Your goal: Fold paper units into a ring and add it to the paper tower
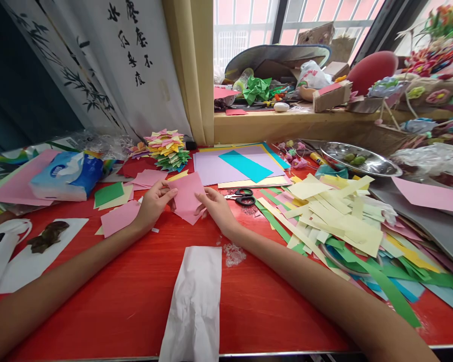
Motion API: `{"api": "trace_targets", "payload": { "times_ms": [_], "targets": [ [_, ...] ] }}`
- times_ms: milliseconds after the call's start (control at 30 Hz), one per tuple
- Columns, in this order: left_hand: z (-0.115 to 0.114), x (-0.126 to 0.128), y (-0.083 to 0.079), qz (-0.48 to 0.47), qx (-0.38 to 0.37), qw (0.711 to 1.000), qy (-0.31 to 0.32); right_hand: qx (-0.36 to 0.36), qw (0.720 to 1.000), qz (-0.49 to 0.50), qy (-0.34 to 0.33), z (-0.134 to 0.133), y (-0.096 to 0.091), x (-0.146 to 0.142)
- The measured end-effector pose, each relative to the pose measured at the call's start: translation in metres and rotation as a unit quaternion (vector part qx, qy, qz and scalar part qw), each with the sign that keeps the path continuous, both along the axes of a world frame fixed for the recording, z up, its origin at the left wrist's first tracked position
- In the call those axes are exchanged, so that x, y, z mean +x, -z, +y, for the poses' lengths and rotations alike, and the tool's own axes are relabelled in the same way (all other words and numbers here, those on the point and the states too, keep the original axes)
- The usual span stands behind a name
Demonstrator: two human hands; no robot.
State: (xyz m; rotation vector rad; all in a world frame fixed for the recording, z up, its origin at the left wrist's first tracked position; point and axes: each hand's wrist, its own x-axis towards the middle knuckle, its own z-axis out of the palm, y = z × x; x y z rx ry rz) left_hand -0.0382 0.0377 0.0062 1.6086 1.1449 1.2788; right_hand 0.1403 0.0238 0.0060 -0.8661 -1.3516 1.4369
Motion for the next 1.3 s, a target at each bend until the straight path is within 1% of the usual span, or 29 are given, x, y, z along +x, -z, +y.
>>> {"api": "trace_targets", "payload": {
  "times_ms": [67, 100, 200, 267, 367, 433, 467, 567, 700, 933, 1133, 1300],
  "targets": [
    [-0.003, 0.0, -0.002, -0.003, 0.018, 1.0, -0.018, -0.005, 0.999, 0.013, -0.037, 0.0, 0.001, -0.002],
    [-0.005, 0.001, -0.002, 0.012, 0.032, 0.999, -0.03, -0.011, 0.999, 0.022, -0.044, 0.001, 0.001, -0.002],
    [-0.012, 0.001, -0.003, 0.123, 0.103, 0.985, -0.065, -0.046, 0.997, 0.064, -0.027, 0.002, 0.003, -0.003],
    [-0.016, 0.002, -0.003, 0.209, 0.172, 0.961, -0.063, -0.062, 0.993, 0.1, -0.013, 0.003, 0.005, -0.002],
    [-0.016, 0.004, 0.0, 0.298, 0.283, 0.91, -0.053, -0.079, 0.986, 0.146, -0.008, 0.005, 0.005, -0.001],
    [-0.015, 0.005, 0.002, 0.335, 0.329, 0.882, -0.054, -0.09, 0.983, 0.161, -0.011, 0.005, 0.005, 0.0],
    [-0.015, 0.005, 0.002, 0.346, 0.34, 0.873, -0.053, -0.094, 0.982, 0.165, -0.014, 0.005, 0.004, 0.0],
    [-0.014, 0.005, 0.004, 0.356, 0.355, 0.864, -0.03, -0.098, 0.979, 0.179, -0.017, 0.004, 0.003, 0.0],
    [-0.015, 0.004, 0.004, 0.35, 0.357, 0.866, -0.002, -0.102, 0.975, 0.198, -0.012, 0.005, 0.003, 0.001],
    [-0.015, 0.005, 0.004, 0.348, 0.35, 0.87, 0.007, -0.105, 0.968, 0.228, -0.009, 0.007, 0.005, 0.001],
    [-0.015, 0.005, 0.006, 0.349, 0.37, 0.86, 0.022, -0.102, 0.965, 0.24, -0.016, 0.006, 0.006, 0.001],
    [-0.014, 0.005, 0.008, 0.351, 0.368, 0.86, 0.033, -0.093, 0.965, 0.245, -0.025, 0.006, 0.007, 0.001]
  ]
}}
